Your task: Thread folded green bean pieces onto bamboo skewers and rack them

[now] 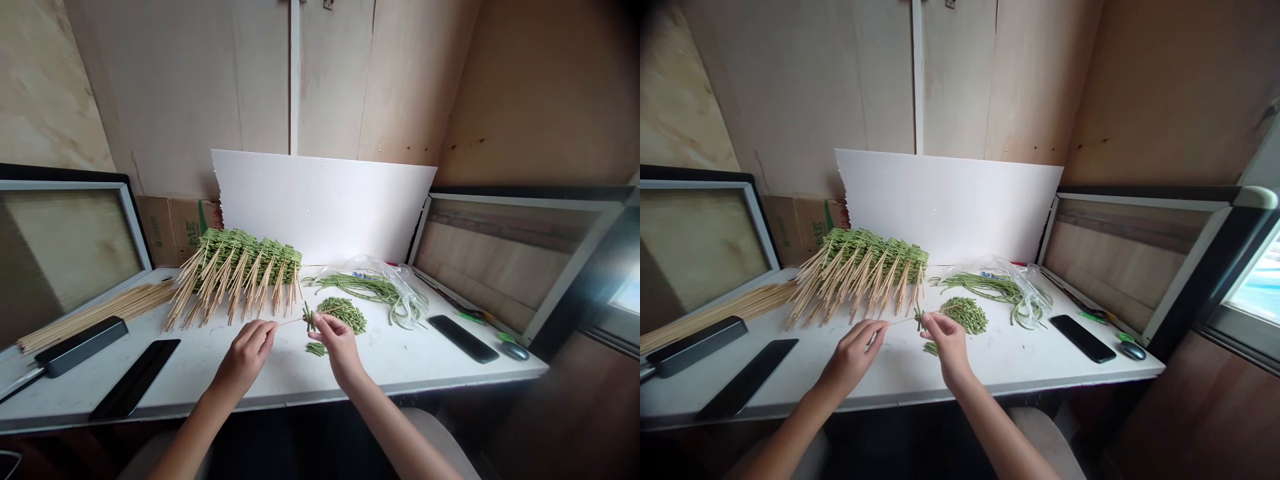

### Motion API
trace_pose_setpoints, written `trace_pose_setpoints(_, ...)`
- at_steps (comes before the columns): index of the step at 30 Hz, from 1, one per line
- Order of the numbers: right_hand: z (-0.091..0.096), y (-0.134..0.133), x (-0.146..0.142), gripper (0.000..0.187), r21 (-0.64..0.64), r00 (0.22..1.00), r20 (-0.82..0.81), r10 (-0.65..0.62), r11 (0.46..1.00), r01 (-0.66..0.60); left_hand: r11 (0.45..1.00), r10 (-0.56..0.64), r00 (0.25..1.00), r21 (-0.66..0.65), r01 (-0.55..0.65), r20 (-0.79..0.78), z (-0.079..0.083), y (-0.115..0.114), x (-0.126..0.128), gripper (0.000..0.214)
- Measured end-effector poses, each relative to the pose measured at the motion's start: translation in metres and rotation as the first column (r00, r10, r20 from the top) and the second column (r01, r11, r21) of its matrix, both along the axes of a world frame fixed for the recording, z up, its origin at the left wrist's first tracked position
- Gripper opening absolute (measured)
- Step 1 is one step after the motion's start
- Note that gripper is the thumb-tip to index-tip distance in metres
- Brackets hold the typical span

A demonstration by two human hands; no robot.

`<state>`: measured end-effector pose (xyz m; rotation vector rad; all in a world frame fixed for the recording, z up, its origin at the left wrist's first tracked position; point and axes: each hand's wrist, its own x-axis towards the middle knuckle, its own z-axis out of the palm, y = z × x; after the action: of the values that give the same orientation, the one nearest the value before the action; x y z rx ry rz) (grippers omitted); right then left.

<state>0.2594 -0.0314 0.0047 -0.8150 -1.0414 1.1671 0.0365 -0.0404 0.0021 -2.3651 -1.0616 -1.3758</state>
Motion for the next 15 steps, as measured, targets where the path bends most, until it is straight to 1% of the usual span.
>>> trace_pose_setpoints(2,0.004,0.007,0.012,0.038,0.041,0.991,0.132,0.014,0.999,-0.020,0.999,0.033,0.999,-0.040,-0.032,0.041,-0.001,0.004,-0.005,0.018)
trace_pose_setpoints(3,0.005,0.011,0.019,0.040,0.067,0.971,0.239,0.020,0.997,-0.037,0.997,0.053,0.997,-0.057,-0.049,0.060,-0.002,0.005,-0.007,0.017)
trace_pose_setpoints(4,0.004,0.015,0.026,0.040,0.094,0.928,0.373,0.019,0.994,-0.058,0.996,0.070,0.995,-0.069,-0.064,0.076,-0.003,0.007,-0.009,0.017)
trace_pose_setpoints(6,-0.002,0.022,0.038,0.034,0.149,0.768,0.641,-0.014,0.983,-0.107,0.993,0.090,0.992,-0.087,-0.082,0.092,-0.005,0.010,-0.013,0.017)
trace_pose_setpoints(8,-0.012,0.027,0.046,0.024,0.203,0.607,0.791,-0.080,0.969,-0.137,0.991,0.094,0.991,-0.099,-0.085,0.091,-0.007,0.012,-0.014,0.016)
trace_pose_setpoints(10,-0.022,0.030,0.048,0.014,0.226,0.485,0.864,-0.134,0.965,-0.137,0.990,0.093,0.992,-0.110,-0.084,0.084,-0.009,0.013,-0.015,0.016)
trace_pose_setpoints(12,-0.029,0.030,0.046,0.007,0.227,0.394,0.904,-0.166,0.967,-0.113,0.990,0.091,0.992,-0.116,-0.081,0.086,-0.010,0.014,-0.014,0.017)
trace_pose_setpoints(13,-0.032,0.030,0.045,0.008,0.229,0.367,0.913,-0.179,0.968,-0.098,0.990,0.090,0.992,-0.120,-0.079,0.088,-0.010,0.014,-0.014,0.017)
trace_pose_setpoints(15,-0.034,0.030,0.041,0.009,0.239,0.357,0.913,-0.197,0.968,-0.077,0.989,0.084,0.993,-0.132,-0.072,0.087,-0.009,0.013,-0.014,0.018)
